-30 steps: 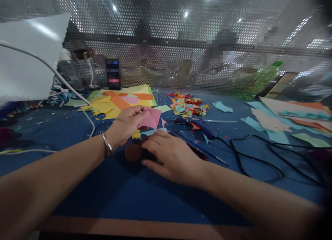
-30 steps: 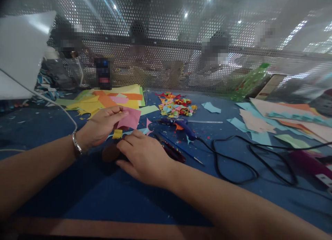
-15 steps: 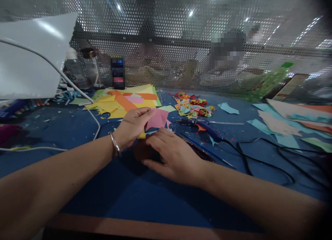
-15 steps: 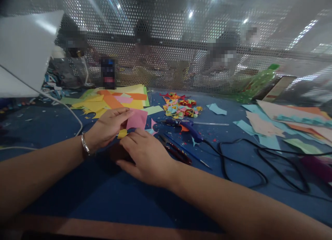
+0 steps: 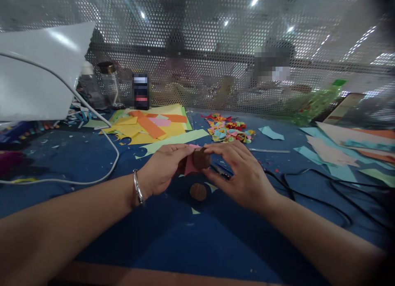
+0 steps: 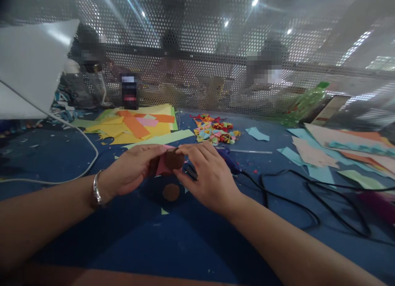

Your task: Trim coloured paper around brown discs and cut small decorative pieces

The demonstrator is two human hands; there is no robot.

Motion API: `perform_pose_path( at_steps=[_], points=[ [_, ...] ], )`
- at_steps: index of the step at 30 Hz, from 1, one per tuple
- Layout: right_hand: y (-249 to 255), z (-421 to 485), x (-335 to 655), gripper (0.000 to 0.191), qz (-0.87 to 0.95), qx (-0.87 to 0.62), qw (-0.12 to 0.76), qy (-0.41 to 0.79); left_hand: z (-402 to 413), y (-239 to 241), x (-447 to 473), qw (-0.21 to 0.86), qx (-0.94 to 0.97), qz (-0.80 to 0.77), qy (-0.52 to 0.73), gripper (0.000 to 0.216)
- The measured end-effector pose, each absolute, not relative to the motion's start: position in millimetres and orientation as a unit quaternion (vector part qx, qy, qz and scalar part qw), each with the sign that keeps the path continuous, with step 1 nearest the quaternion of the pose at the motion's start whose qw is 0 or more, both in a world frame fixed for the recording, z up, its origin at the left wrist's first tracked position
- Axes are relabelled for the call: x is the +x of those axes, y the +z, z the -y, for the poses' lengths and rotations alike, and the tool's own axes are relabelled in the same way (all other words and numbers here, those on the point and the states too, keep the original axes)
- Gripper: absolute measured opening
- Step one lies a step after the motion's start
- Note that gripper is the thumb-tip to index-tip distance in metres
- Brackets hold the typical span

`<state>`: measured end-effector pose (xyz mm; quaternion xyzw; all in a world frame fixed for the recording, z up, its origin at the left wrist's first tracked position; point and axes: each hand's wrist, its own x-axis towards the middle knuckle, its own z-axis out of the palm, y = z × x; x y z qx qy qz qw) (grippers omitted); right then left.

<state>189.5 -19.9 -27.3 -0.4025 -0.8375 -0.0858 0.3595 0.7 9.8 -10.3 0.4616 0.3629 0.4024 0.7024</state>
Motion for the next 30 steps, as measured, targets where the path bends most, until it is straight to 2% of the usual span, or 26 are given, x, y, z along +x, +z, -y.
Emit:
perform_pose_path(
  at_steps=[7,15,18,24,30],
  points=[
    [-24.6,23.6,188.1,0.027,0.844,-0.395,0.355,-0.072,-8.3,-12.3,-1.7,0.714,0.497,-0.328,0.368,0.007],
    [-24.8,24.2,187.5,0.029,0.822,-0.418,0.383,-0.052,-9.8,-14.2,-1.6,0.697,0.511,-0.334,0.376,0.014],
    [-24.0,23.9,188.3,0.025,0.787,-0.468,0.401,-0.007,-9.8,-13.4,-1.9,0.697,0.521,-0.320,0.375,0.017],
    [-19.5,21.4,189.8,0.016,0.746,-0.524,0.373,0.170,-6.6,-12.2,-1.7,0.699,0.535,-0.302,0.366,0.021],
    [-15.5,24.7,188.1,0.019,0.737,-0.523,0.381,0.194,-4.0,-12.6,-0.3,0.741,0.470,-0.314,0.363,0.027]
  ],
)
